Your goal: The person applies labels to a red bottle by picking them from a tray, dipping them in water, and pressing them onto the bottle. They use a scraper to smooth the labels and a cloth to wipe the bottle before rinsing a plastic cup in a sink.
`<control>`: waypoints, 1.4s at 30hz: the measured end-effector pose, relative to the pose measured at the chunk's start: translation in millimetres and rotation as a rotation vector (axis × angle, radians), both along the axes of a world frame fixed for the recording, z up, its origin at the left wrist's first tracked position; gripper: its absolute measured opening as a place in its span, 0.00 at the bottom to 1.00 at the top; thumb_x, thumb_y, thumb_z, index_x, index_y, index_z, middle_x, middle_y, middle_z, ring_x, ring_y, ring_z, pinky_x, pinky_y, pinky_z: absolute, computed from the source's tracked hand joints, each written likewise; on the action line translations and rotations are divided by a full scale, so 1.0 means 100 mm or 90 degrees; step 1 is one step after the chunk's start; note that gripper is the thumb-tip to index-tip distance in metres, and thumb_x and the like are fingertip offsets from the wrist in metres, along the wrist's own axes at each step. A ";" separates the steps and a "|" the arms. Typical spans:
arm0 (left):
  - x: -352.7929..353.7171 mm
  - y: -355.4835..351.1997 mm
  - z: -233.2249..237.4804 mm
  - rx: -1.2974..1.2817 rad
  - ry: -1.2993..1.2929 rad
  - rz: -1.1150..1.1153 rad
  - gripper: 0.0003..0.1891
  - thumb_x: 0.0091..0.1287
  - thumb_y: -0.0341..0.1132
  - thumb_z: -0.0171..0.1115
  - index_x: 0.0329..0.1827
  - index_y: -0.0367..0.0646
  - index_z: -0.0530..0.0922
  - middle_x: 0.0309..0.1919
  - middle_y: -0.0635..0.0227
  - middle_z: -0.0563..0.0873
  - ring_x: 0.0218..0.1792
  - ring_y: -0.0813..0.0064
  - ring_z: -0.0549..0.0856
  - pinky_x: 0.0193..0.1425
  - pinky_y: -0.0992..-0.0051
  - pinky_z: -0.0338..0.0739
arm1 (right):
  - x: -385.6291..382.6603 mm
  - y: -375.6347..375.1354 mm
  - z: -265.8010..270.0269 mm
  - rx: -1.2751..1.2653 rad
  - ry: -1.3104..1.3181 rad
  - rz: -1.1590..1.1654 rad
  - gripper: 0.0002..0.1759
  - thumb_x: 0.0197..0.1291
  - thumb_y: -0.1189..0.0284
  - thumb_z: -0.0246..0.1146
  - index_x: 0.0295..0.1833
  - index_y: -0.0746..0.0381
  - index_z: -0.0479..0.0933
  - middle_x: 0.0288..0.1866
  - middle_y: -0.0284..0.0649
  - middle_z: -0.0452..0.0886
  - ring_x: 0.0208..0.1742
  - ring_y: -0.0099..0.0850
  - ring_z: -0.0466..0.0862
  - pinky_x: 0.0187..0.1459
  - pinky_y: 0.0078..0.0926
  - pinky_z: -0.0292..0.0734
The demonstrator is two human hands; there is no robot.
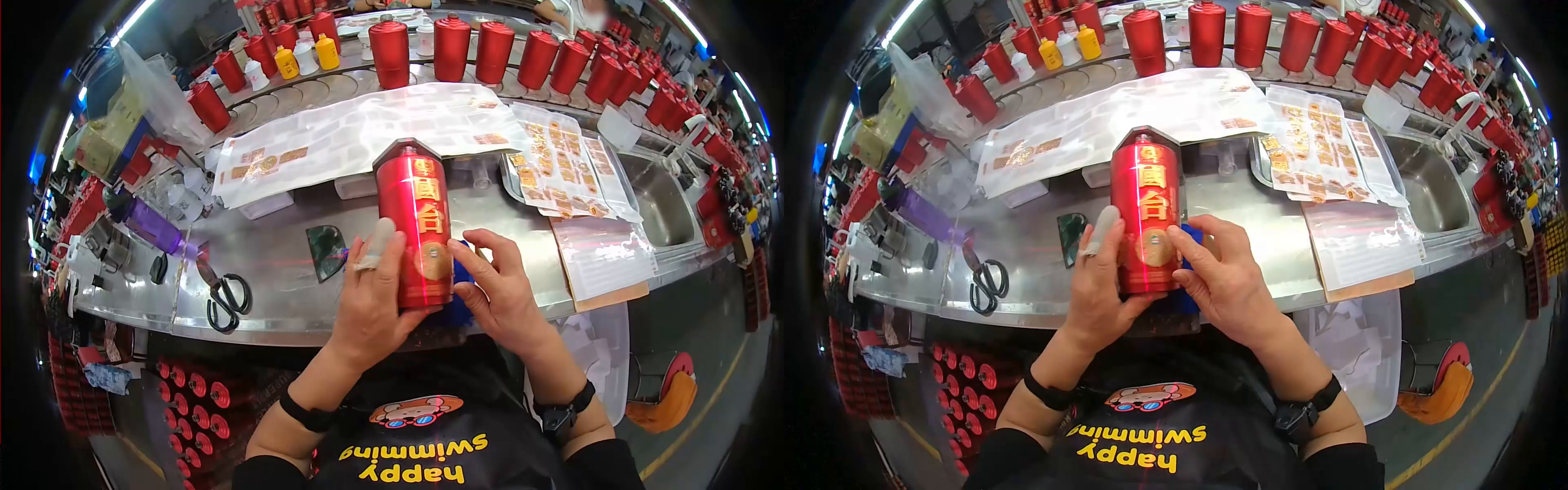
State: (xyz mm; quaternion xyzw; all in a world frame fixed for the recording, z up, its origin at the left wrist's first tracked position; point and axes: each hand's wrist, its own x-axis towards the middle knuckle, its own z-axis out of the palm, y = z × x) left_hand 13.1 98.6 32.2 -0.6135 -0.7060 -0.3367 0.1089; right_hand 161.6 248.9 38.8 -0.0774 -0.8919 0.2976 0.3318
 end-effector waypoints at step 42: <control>-0.15 -0.09 -0.35 -0.049 -0.220 -0.009 0.49 0.66 0.64 0.53 0.75 0.33 0.49 0.71 0.44 0.63 0.70 0.46 0.65 0.75 0.46 0.43 | -0.71 1.02 0.48 -0.379 -0.252 0.377 0.14 0.58 0.68 0.71 0.43 0.65 0.77 0.38 0.30 0.82 0.40 0.16 0.80 0.44 0.16 0.76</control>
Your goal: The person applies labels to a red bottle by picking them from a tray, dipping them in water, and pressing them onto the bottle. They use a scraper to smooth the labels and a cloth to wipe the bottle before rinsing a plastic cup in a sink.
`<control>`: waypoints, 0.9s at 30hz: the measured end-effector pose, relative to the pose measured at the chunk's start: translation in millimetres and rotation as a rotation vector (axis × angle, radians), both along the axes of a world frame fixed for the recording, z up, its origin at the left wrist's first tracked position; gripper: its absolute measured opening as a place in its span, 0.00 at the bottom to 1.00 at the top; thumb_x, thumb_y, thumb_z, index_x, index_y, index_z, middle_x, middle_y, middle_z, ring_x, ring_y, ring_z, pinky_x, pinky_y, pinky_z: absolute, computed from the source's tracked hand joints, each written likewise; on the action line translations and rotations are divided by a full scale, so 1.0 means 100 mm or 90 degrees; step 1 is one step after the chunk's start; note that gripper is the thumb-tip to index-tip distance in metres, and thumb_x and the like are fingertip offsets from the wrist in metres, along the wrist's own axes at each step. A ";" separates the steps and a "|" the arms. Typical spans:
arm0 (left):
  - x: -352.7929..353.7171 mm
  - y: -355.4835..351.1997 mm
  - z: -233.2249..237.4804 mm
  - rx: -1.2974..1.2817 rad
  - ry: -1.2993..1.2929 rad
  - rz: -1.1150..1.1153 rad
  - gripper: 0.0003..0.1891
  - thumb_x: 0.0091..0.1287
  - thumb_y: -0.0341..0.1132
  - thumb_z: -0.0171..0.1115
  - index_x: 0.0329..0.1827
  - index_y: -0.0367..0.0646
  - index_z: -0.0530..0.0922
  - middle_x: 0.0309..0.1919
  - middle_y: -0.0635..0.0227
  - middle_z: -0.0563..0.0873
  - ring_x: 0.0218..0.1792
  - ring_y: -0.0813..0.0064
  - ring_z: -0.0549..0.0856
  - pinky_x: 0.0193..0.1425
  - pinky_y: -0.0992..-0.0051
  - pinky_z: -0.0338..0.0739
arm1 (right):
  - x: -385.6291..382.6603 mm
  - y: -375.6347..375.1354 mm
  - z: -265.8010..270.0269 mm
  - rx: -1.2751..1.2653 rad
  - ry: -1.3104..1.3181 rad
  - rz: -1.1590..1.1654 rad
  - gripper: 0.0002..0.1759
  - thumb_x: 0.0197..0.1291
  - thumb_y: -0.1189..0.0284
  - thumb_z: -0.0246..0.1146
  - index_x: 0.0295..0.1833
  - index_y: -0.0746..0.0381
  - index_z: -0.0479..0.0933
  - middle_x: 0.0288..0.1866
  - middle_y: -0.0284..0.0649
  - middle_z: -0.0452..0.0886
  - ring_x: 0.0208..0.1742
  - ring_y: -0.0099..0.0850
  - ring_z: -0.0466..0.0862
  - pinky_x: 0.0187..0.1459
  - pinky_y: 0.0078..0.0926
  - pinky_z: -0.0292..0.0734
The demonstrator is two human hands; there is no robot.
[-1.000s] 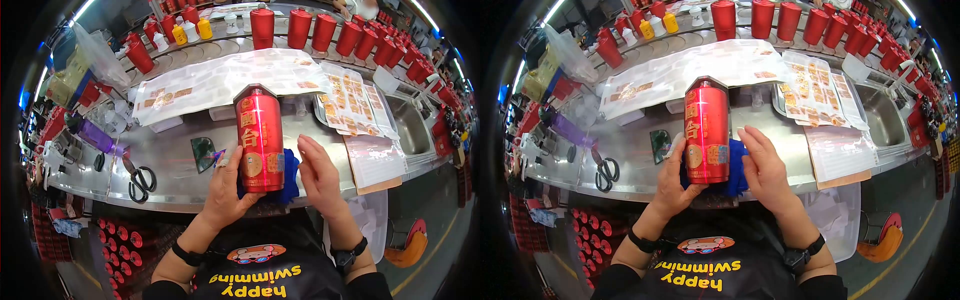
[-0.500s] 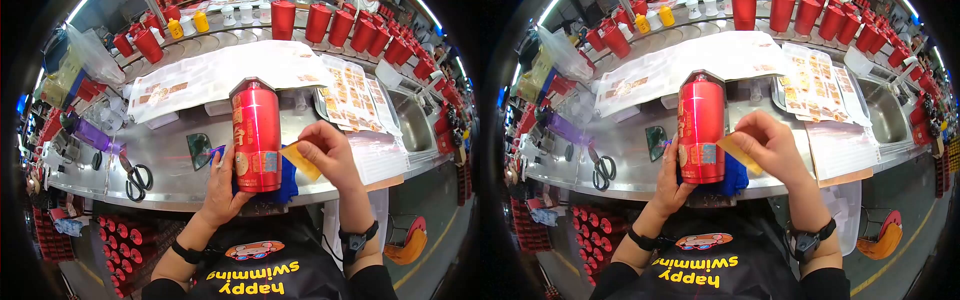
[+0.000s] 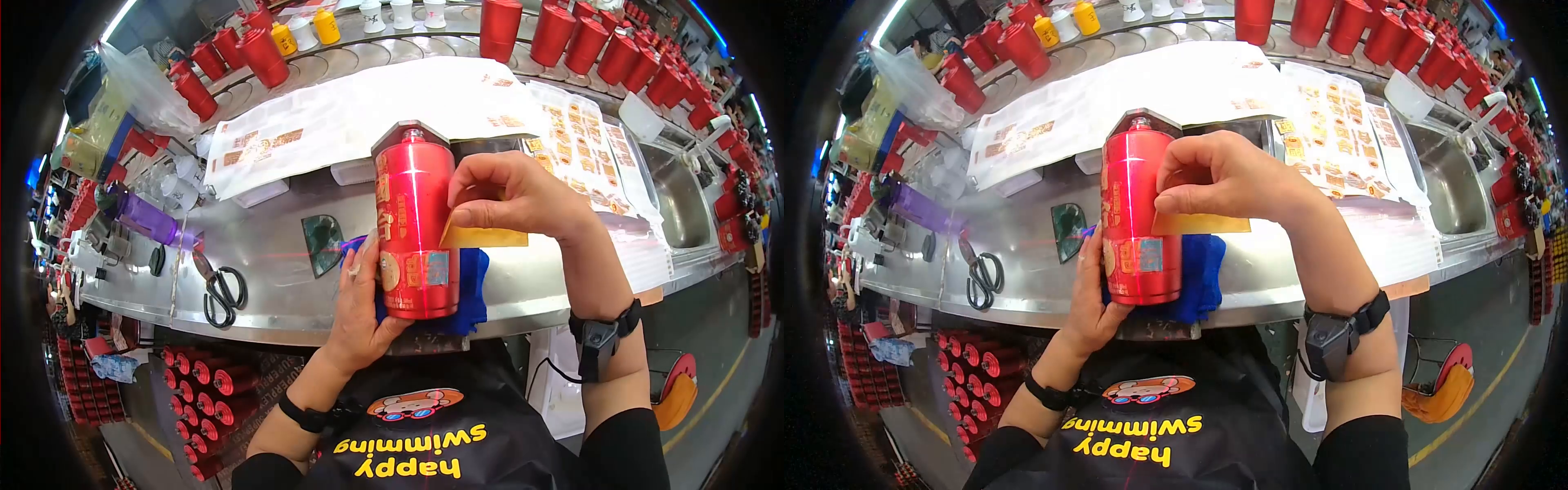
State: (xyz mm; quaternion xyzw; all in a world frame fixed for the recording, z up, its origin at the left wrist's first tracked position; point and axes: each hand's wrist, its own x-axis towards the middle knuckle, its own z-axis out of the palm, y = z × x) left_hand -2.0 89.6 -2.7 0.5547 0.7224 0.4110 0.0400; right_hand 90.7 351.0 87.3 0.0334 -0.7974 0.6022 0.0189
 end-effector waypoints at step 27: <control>0.00 0.03 0.35 0.098 -0.224 0.013 0.34 0.70 0.47 0.59 0.70 0.32 0.59 0.64 0.50 0.69 0.65 0.59 0.70 0.69 0.66 0.61 | -0.03 -0.03 0.06 -0.109 -0.026 0.065 0.12 0.57 0.72 0.72 0.43 0.66 0.79 0.40 0.31 0.82 0.44 0.19 0.81 0.48 0.17 0.76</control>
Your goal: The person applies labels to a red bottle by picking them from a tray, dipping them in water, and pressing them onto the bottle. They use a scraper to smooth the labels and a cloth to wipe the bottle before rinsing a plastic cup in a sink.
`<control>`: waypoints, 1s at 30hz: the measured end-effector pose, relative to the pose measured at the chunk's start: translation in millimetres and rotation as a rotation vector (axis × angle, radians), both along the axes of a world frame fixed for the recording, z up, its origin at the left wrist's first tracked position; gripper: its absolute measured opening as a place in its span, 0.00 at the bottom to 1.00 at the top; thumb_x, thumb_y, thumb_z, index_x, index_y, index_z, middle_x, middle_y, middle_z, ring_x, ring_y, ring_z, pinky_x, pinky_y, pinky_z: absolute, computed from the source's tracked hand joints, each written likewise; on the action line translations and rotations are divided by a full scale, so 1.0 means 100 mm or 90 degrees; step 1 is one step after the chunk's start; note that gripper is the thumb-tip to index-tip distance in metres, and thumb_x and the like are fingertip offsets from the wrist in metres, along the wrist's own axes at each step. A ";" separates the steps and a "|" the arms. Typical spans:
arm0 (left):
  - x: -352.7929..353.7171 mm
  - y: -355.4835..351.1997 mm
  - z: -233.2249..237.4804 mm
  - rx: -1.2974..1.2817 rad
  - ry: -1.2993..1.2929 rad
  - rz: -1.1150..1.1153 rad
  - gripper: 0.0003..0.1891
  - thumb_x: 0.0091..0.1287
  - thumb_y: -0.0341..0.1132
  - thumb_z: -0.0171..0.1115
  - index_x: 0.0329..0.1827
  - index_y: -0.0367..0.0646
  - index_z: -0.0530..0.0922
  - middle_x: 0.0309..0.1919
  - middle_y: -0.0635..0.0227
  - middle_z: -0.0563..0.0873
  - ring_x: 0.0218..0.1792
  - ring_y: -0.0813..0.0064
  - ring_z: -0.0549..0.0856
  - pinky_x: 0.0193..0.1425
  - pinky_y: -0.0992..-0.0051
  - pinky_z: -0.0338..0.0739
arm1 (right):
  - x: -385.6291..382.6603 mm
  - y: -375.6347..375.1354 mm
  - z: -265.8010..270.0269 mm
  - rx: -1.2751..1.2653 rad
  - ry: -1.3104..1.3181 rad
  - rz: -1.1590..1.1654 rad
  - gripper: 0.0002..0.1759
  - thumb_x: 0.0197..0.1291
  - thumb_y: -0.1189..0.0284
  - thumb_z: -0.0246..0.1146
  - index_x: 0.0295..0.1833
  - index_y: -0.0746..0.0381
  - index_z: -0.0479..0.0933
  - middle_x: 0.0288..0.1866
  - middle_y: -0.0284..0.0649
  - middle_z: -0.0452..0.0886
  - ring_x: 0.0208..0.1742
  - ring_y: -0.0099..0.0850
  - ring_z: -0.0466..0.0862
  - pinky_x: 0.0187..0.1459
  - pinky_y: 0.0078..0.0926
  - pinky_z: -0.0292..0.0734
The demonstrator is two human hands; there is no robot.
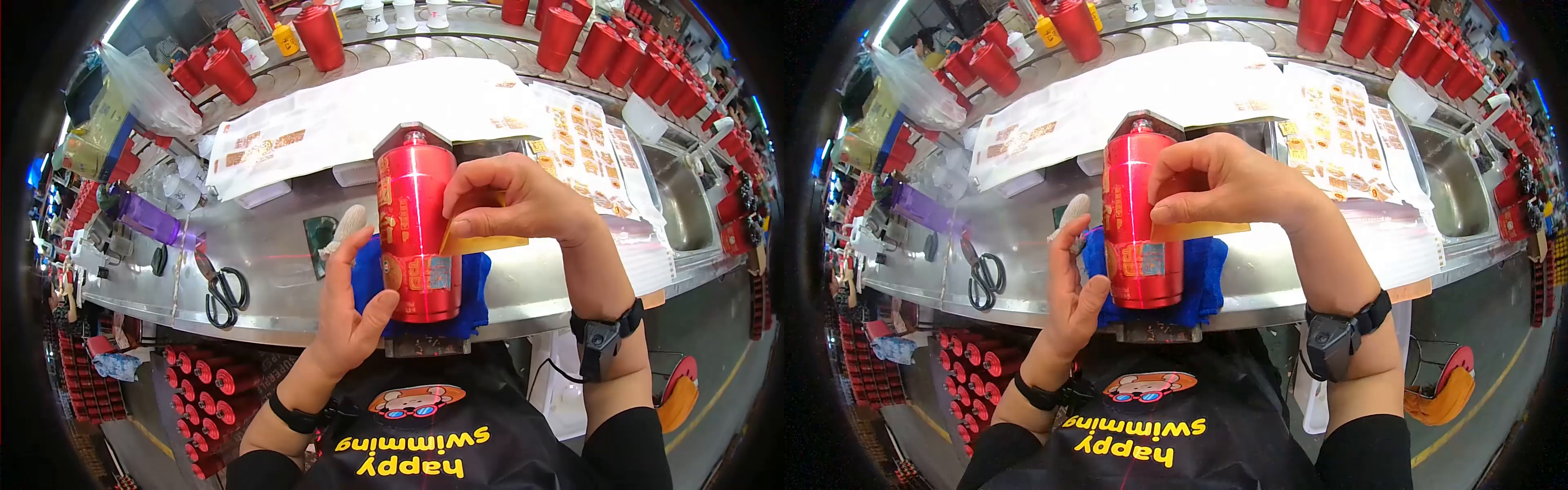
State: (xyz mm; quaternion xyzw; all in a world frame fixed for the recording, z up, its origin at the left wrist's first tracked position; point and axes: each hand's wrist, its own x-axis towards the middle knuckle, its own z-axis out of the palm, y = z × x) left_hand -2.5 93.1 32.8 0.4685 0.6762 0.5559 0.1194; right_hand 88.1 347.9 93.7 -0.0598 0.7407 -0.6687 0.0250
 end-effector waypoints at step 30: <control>0.05 0.45 0.25 0.016 0.010 0.037 0.31 0.54 0.23 0.59 0.65 0.33 0.65 0.57 0.55 0.72 0.62 0.63 0.70 0.70 0.67 0.62 | 0.33 -0.25 -0.33 -0.243 -0.023 -0.232 0.12 0.65 0.66 0.65 0.46 0.62 0.74 0.33 0.32 0.80 0.33 0.18 0.81 0.36 0.16 0.76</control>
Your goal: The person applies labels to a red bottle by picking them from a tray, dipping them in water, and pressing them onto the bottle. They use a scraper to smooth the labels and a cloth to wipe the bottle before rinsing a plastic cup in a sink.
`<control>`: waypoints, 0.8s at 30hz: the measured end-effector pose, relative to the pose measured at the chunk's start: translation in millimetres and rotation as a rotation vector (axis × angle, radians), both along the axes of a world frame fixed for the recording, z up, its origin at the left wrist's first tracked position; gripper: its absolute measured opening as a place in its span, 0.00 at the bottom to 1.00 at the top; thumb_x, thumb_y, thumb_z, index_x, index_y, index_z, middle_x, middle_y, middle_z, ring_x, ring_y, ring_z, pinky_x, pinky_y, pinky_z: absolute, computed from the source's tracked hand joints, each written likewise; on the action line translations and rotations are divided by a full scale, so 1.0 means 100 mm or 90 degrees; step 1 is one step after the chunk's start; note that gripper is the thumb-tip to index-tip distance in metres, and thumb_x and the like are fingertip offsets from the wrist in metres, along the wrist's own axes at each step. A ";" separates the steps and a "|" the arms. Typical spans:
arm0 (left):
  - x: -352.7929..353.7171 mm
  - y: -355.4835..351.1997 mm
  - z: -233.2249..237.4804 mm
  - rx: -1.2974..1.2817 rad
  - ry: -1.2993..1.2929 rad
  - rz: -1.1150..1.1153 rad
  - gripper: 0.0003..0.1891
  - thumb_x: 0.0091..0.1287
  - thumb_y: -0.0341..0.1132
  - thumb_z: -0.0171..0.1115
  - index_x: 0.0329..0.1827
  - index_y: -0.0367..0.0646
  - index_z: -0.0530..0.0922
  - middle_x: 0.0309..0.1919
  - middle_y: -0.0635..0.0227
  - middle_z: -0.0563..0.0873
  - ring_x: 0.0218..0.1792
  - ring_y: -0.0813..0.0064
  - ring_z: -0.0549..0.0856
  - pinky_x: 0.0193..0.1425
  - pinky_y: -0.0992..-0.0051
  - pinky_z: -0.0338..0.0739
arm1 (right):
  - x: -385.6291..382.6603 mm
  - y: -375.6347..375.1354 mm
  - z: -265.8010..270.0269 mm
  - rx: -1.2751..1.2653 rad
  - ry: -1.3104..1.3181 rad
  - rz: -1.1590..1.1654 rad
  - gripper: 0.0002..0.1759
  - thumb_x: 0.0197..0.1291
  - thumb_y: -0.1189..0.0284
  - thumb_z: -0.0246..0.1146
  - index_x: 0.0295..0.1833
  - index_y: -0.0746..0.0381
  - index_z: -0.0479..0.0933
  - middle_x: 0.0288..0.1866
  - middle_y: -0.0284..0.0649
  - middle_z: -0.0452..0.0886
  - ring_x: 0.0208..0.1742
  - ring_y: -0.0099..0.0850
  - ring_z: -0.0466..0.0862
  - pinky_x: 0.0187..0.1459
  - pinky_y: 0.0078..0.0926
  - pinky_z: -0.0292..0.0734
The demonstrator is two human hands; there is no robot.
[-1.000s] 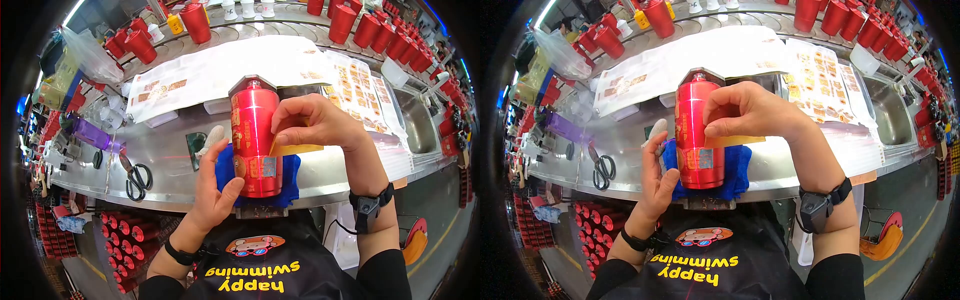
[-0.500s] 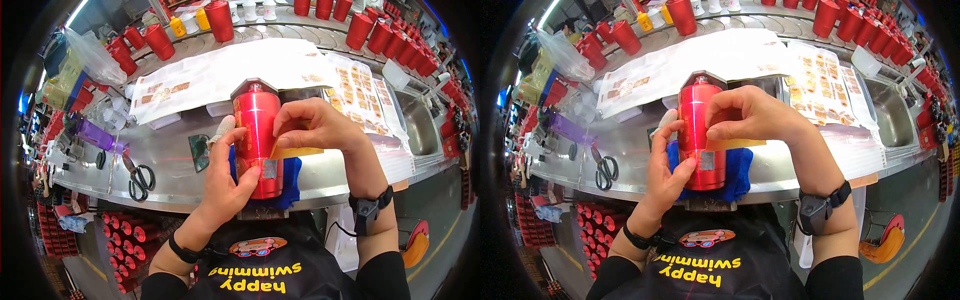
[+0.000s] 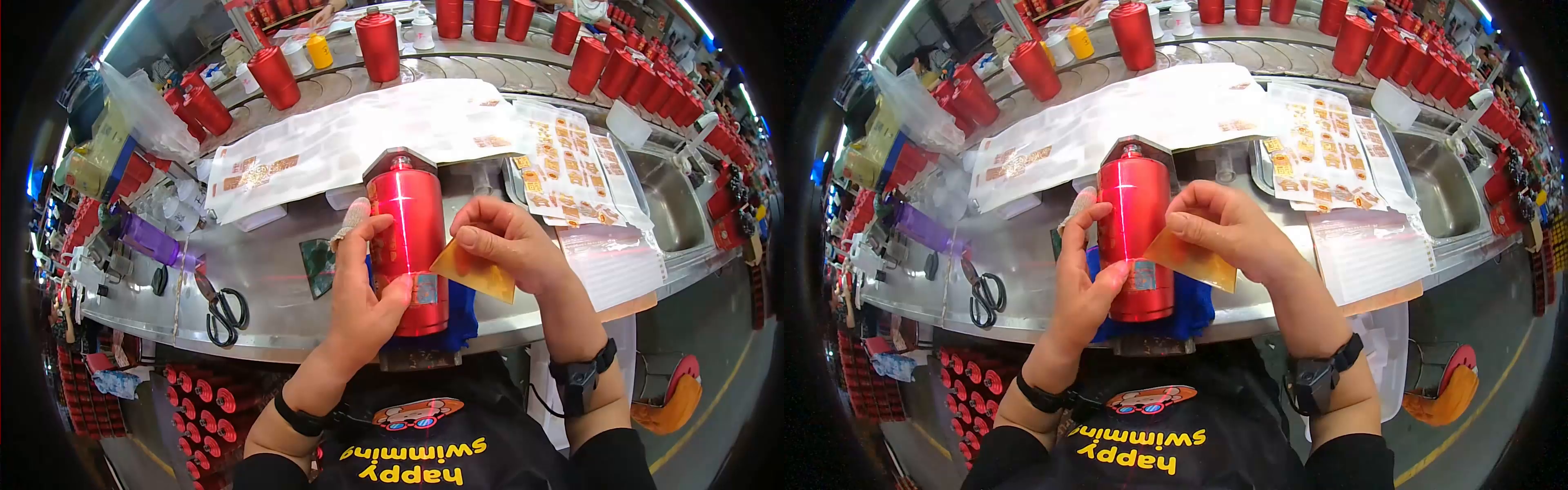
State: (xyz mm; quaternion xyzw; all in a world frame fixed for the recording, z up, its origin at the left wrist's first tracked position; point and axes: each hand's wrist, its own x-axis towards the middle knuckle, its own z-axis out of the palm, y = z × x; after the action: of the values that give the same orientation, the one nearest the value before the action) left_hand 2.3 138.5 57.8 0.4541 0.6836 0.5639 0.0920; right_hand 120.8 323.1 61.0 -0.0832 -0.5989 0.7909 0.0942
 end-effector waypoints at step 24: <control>0.02 -0.02 0.10 -0.056 -0.005 -0.047 0.36 0.53 0.20 0.56 0.70 0.35 0.58 0.64 0.53 0.63 0.67 0.62 0.67 0.72 0.66 0.62 | 0.27 -0.14 -0.25 0.075 0.202 0.006 0.10 0.62 0.82 0.64 0.49 0.67 0.77 0.48 0.36 0.78 0.50 0.23 0.81 0.53 0.21 0.76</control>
State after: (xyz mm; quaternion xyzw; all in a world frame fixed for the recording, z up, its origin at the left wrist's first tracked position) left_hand 4.5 136.8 67.7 0.4724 0.6903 0.5310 0.1351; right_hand 148.0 309.4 36.1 0.0513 -0.6224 0.7578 0.1890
